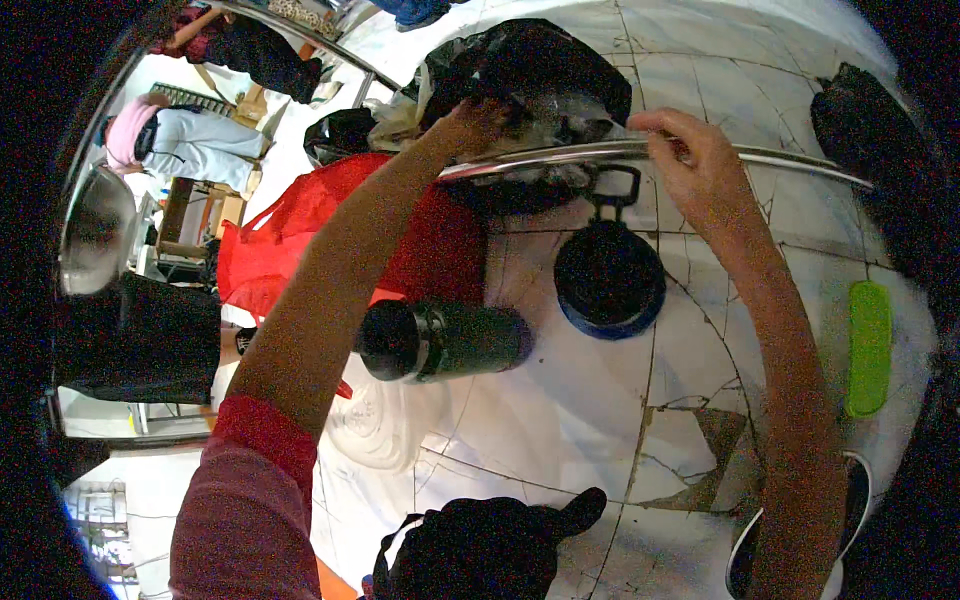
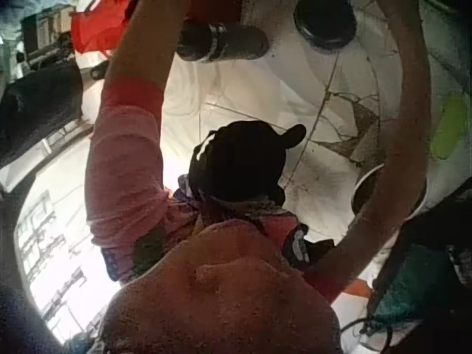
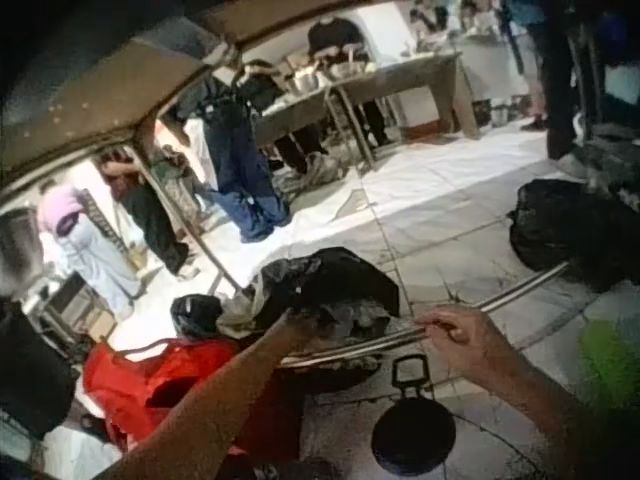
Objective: The person cleans a workspace at a stainless steel table, handles trays of pastries, and organizes food preparation items in a commercial kitchen setting.
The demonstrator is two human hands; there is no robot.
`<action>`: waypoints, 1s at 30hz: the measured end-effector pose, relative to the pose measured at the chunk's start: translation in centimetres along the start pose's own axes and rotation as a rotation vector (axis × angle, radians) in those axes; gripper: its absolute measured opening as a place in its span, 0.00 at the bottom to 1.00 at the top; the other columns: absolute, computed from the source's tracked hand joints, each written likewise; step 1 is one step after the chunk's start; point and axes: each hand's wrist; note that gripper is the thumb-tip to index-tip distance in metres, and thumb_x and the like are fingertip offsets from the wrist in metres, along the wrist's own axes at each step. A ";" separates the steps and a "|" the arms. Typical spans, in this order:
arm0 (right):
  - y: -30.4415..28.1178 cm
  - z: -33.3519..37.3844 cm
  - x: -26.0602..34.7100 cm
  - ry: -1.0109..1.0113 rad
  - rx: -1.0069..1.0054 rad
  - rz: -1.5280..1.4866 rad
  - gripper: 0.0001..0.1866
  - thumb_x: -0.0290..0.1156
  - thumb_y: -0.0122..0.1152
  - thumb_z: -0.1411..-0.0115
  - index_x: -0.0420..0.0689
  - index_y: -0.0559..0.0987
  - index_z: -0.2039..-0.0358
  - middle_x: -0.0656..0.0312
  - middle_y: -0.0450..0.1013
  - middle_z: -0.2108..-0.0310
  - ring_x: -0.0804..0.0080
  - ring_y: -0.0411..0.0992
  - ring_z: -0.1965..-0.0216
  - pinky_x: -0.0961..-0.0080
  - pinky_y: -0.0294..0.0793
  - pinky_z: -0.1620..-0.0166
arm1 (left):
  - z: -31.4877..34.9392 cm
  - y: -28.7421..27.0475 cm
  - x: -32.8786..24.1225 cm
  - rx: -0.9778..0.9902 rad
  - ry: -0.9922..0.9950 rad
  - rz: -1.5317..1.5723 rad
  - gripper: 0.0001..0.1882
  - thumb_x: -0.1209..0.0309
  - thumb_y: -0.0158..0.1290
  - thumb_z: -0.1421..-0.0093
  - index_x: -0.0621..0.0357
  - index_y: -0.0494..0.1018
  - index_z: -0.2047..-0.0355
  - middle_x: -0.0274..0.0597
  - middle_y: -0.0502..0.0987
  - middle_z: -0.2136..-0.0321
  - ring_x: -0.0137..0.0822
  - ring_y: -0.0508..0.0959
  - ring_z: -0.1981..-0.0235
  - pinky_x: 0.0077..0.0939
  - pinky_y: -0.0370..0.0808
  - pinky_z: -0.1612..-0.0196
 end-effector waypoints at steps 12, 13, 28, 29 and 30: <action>1.0 -4.1 1.4 0.267 0.296 0.099 0.14 0.35 0.49 0.40 0.42 0.76 0.59 0.67 0.69 0.74 0.79 0.66 0.71 0.81 0.67 0.65 | 0.4 -9.7 1.9 0.093 0.270 0.062 0.35 0.64 0.63 0.59 0.54 0.66 0.47 0.44 0.74 0.56 0.45 0.74 0.55 0.41 0.74 0.58; 0.6 -3.8 1.3 0.273 0.296 0.110 0.14 0.35 0.49 0.40 0.42 0.76 0.59 0.67 0.69 0.74 0.79 0.66 0.71 0.81 0.67 0.65 | 0.5 -11.0 1.1 0.001 0.354 0.085 0.35 0.64 0.64 0.59 0.56 0.68 0.49 0.45 0.76 0.59 0.45 0.75 0.57 0.41 0.76 0.60; -0.9 -3.4 2.9 0.399 0.427 0.158 0.16 0.38 0.47 0.39 0.42 0.75 0.58 0.63 0.72 0.70 0.78 0.69 0.69 0.80 0.70 0.66 | 2.8 -5.8 -2.5 0.274 -0.035 0.667 0.32 0.47 0.51 0.48 0.39 0.61 0.44 0.36 0.67 0.47 0.45 0.67 0.47 0.48 0.63 0.48; -1.0 -3.8 2.6 0.352 0.461 0.164 0.15 0.37 0.47 0.40 0.42 0.75 0.58 0.63 0.72 0.71 0.77 0.69 0.70 0.80 0.70 0.67 | 3.3 -6.1 -2.6 0.253 -0.136 0.633 0.32 0.47 0.51 0.48 0.38 0.60 0.43 0.36 0.67 0.46 0.45 0.67 0.46 0.49 0.62 0.48; -1.2 -3.9 2.3 0.304 0.495 0.170 0.15 0.37 0.47 0.40 0.42 0.75 0.58 0.63 0.72 0.72 0.77 0.70 0.71 0.79 0.70 0.67 | 3.6 -6.5 -2.5 0.233 -0.237 0.599 0.33 0.47 0.51 0.48 0.37 0.59 0.43 0.35 0.67 0.46 0.45 0.66 0.45 0.51 0.62 0.47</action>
Point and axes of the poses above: each hand's wrist, its own z-axis away from the middle knuckle, its own y-axis out of the palm, x = y × z
